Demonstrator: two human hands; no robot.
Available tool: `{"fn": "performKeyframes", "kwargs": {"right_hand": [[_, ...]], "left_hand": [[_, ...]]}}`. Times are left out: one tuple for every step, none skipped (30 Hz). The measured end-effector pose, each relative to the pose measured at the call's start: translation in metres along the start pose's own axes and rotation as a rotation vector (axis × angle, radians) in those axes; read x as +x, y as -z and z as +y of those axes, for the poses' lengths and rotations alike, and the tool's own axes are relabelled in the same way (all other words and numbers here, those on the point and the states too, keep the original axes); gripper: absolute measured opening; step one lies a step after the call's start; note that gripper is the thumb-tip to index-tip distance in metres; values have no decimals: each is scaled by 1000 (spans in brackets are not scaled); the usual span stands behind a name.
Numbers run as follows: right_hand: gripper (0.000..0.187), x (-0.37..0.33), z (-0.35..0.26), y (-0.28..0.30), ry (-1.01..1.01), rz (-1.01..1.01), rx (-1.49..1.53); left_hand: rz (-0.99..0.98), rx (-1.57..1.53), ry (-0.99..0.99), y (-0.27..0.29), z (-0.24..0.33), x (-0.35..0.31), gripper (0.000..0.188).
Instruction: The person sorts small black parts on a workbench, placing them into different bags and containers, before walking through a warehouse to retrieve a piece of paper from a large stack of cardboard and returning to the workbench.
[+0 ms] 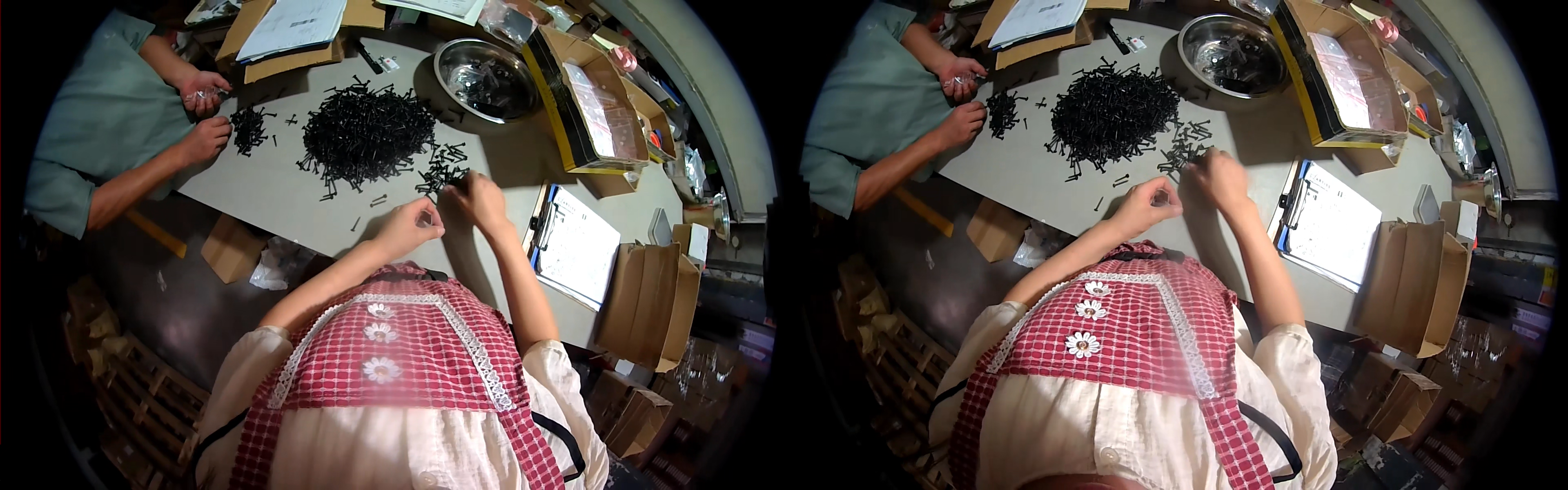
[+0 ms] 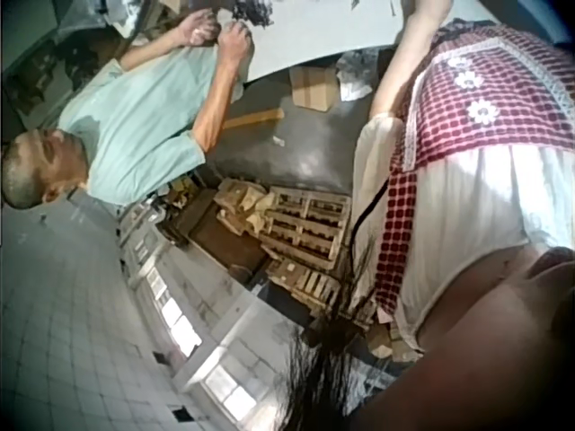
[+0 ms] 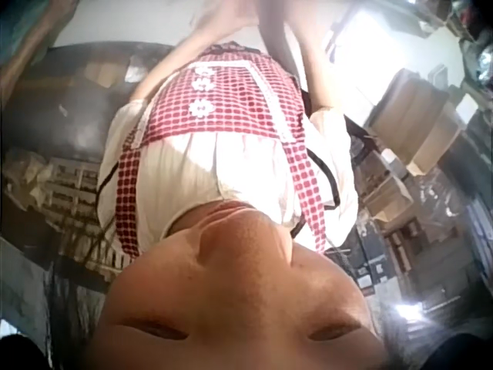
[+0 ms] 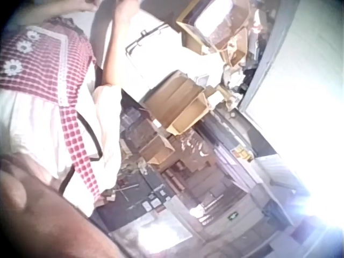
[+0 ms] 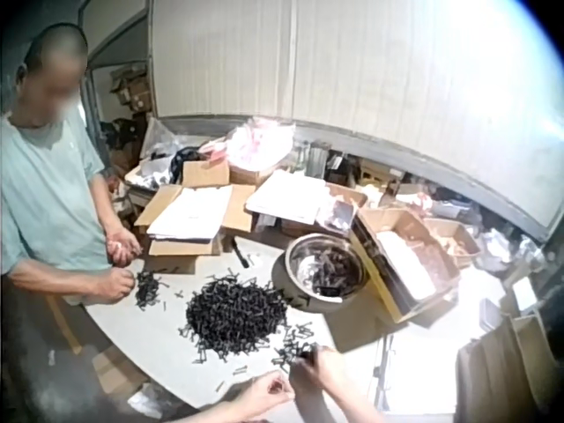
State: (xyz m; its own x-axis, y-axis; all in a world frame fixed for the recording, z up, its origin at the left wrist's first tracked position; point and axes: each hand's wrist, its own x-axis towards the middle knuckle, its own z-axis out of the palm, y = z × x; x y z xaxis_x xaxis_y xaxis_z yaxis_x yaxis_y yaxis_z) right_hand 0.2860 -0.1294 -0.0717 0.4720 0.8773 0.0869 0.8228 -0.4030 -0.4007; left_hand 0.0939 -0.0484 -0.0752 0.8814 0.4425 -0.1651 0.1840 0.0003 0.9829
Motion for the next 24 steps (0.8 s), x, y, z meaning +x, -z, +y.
{"fn": "performKeyframes", "kwargs": {"right_hand": [[33, -2, 0, -6, 54, 39, -14], [28, -2, 5, -7, 39, 7, -54], [24, -3, 4, -6, 31, -33, -89], [20, -5, 4, -5, 21, -73, -126], [13, -9, 4, -2, 28, -44, -170], [13, -12, 7, -2, 53, -22, -230], [13, -16, 12, -2, 76, 1, -291], [14, -20, 18, -3, 100, 24, -352], [17, -19, 18, 1, 112, 23, -374], [19, -21, 20, 7, 147, 17, -222], [20, -25, 22, 16, 180, 11, -71], [22, -28, 17, 30, 214, 7, 82], [23, -31, 0, 43, 164, -43, 293], [18, -37, -17, 52, 150, -79, 480], [18, -40, -28, 58, 245, -66, 498], [18, -43, -35, 59, 341, -53, 517], [18, -44, -37, 56, 434, -56, 471], [19, -44, -36, 56, 367, -66, 538], [20, -43, -32, 52, 301, -78, 606], [21, -42, -27, 46, 236, -90, 673], [24, -39, -10, 30, 129, 7, 660], [24, -30, -3, 26, 33, 43, 586], [23, -21, 5, 18, 25, 89, 433], [21, -12, 7, 14, 19, 134, 281]], "left_hand": [[2, -2, -2, -1, 4, -1, 18], [4, -4, -5, -1, 7, -1, 18], [12, -4, -9, -1, 6, -3, 18], [12, 5, -4, 1, 7, -4, 18], [11, 14, 1, 2, 8, -4, 18], [3, 22, 7, 2, 8, -6, 18], [12, 44, -1, 1, 7, -6, 19], [21, 66, -10, -1, 5, -6, 19], [32, 87, -23, -1, 7, -5, 20], [16, 96, -12, -2, 10, -4, 19], [1, 106, -1, -3, 14, -3, 19], [-14, 117, 8, -4, 17, -1, 19], [-7, 127, -36, -5, 13, 2, 18], [4, 138, -72, -8, 3, 4, 17], [2, 151, -113, -10, 4, 7, 17], [18, 143, -103, -12, 4, 6, 17], [35, 134, -92, -14, 4, 4, 17], [49, 125, -91, -15, 7, 5, 18], [104, 32, -180, -20, -2, 8, 15], [59, 78, -146, -17, -6, 8, 15], [6, 125, -113, -12, -2, 7, 15], [-39, 171, -77, -8, 1, 5, 16], [-3, 121, -114, -10, -5, 6, 18], [2, 113, -99, -10, -3, 5, 18]]}}
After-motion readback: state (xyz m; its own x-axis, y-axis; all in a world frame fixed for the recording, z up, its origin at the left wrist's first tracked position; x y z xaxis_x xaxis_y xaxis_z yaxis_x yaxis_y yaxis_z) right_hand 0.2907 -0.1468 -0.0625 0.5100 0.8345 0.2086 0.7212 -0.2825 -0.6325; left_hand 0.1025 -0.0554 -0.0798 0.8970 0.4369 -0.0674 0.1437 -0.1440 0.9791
